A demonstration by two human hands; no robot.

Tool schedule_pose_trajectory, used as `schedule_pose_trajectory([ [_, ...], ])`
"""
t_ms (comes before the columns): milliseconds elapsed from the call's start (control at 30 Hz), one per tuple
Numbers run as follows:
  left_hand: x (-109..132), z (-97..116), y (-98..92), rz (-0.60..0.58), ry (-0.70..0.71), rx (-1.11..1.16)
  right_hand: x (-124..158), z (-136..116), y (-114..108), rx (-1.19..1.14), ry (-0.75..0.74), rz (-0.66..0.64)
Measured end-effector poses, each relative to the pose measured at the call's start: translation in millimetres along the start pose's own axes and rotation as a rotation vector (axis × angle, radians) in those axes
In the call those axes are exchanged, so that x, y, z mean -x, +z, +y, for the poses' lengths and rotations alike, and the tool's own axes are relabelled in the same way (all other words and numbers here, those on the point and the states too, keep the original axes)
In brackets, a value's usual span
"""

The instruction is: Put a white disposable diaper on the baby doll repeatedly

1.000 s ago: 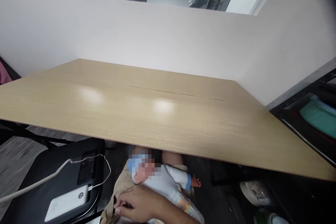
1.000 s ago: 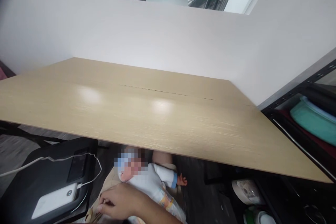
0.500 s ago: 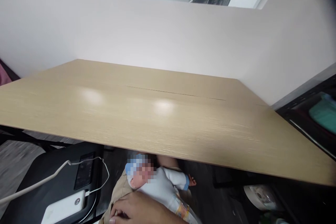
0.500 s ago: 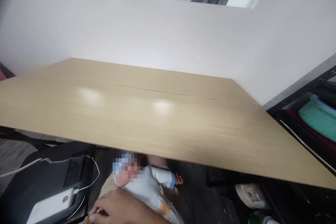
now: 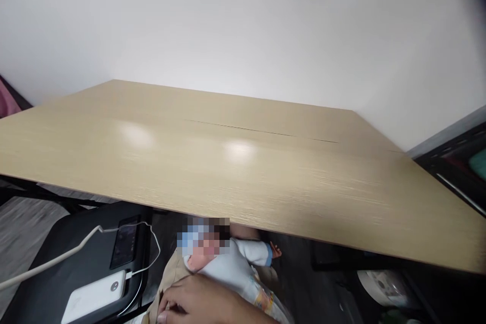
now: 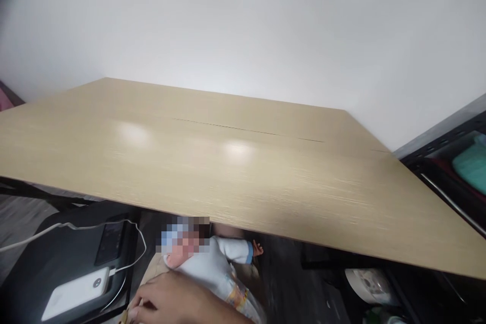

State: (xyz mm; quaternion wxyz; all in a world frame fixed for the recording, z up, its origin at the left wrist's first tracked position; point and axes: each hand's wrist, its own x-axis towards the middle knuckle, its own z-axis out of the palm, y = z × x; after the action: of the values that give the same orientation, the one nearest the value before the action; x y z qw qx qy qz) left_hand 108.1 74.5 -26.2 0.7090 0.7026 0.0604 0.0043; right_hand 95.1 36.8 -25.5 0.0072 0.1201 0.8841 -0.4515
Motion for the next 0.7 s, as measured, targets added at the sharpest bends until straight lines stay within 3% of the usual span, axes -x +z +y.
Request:
schedule_pose_trajectory([
  [133, 26, -16, -46.1, -0.017, 0.019, -0.045, 3, -7, -8, 0.016, 0.025, 0.022],
  [400, 107, -39, -92.3, -0.034, -0.040, -0.159, 0, 12, 11, -0.027, 0.003, 0.095],
  [533, 144, -39, -107.1, -0.023, -0.058, -0.195, -4, 20, 18, -0.025, -0.002, 0.115],
  [700, 164, -30, -107.5, 0.030, -0.038, -0.206, -3, 19, 17, -0.051, -0.039, 0.131],
])
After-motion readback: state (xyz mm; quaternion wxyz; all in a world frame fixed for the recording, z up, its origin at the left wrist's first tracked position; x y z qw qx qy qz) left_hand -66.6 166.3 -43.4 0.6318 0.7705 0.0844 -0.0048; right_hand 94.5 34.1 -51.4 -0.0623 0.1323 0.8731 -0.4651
